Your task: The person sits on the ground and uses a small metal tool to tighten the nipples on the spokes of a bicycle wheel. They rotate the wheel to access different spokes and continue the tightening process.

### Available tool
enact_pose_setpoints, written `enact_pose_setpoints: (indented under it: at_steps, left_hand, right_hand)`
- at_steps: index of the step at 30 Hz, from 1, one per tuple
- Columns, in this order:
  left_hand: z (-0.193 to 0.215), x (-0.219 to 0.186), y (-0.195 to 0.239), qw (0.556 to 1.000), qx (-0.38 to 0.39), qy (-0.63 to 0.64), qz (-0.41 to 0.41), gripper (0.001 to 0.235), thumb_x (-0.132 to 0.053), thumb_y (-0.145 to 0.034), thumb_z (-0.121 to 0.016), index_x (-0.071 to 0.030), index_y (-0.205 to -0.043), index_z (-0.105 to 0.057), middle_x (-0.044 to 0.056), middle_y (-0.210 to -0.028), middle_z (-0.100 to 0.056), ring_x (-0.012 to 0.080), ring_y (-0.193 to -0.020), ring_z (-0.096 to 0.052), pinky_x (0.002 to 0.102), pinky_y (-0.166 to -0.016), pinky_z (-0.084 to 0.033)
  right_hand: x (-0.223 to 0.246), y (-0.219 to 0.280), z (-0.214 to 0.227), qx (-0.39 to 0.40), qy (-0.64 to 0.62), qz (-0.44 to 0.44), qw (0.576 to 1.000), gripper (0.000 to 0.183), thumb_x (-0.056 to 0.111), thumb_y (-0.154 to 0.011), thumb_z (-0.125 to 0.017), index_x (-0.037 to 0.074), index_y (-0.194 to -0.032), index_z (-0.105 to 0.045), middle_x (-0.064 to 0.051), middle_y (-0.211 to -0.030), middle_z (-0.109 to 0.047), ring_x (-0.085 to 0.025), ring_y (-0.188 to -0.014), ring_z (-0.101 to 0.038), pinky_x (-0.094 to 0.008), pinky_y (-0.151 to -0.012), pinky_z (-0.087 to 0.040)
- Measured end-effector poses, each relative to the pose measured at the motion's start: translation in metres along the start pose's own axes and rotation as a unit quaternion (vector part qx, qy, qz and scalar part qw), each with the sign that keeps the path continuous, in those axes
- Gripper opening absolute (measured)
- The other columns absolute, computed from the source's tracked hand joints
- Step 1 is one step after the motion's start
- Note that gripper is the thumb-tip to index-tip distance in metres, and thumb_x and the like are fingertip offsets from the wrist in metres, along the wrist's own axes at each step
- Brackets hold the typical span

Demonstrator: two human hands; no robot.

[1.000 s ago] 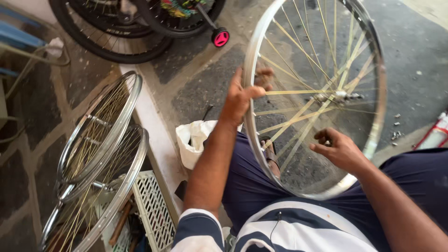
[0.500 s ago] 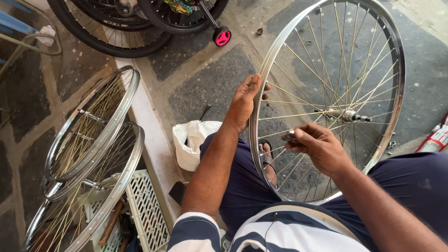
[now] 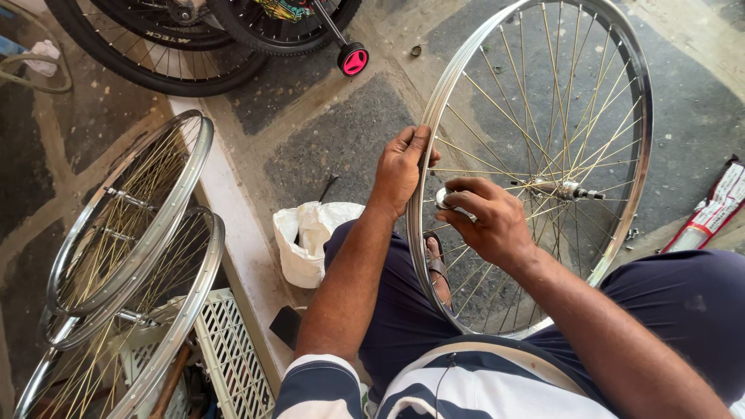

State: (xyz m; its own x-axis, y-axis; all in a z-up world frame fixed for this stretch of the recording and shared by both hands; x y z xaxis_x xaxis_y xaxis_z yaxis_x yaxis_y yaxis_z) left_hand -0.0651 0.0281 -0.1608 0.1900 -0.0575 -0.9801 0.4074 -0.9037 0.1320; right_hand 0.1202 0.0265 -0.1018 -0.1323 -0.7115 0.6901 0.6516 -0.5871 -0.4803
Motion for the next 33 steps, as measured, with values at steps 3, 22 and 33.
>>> enact_pose_setpoints:
  at_steps: [3,22,33]
  left_hand:
    - [0.000,-0.002,0.000,1.000,-0.004,-0.020,-0.010,0.037,-0.040,-0.107,-0.056,-0.009,-0.090,-0.067,-0.001,-0.076,-0.065,0.0085,-0.072,-0.059,0.025,-0.070,-0.051]
    - [-0.001,-0.013,0.005,1.000,0.006,-0.028,0.001,0.038,-0.040,-0.106,-0.057,-0.010,-0.087,-0.068,-0.003,-0.074,-0.062,0.0051,-0.066,-0.053,0.023,-0.060,-0.046]
    - [-0.006,-0.013,0.007,1.000,0.006,-0.025,0.011,0.036,-0.040,-0.106,-0.057,-0.011,-0.088,-0.068,-0.002,-0.075,-0.064,0.0058,-0.069,-0.056,0.023,-0.064,-0.047]
  right_hand:
    - [-0.005,-0.011,-0.011,0.034,-0.045,0.026,0.998,0.024,0.027,-0.088,-0.080,0.007,-0.100,-0.073,-0.011,-0.114,-0.074,-0.024,-0.092,-0.075,-0.036,-0.072,-0.062]
    - [-0.021,-0.021,-0.012,0.102,-0.165,0.008,0.981,0.026,0.021,-0.086,-0.081,0.008,-0.106,-0.070,-0.010,-0.115,-0.076,-0.021,-0.101,-0.077,-0.033,-0.074,-0.067]
    - [-0.009,-0.012,-0.004,0.047,0.059,0.056,0.996,0.036,0.039,-0.079,-0.085,0.010,-0.093,-0.071,-0.007,-0.105,-0.072,-0.023,-0.092,-0.073,-0.038,-0.073,-0.060]
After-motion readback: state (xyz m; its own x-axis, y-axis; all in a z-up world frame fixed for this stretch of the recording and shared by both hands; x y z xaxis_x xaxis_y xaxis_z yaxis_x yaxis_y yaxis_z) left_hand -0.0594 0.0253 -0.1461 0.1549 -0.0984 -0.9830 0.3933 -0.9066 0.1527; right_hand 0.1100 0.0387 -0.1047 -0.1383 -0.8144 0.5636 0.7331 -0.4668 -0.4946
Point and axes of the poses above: each hand's wrist, its own y-axis away from the middle knuckle, its own z-axis out of the back of the hand, x = y × z, the point moved 6 cm from there along -y, towards the middle knuckle
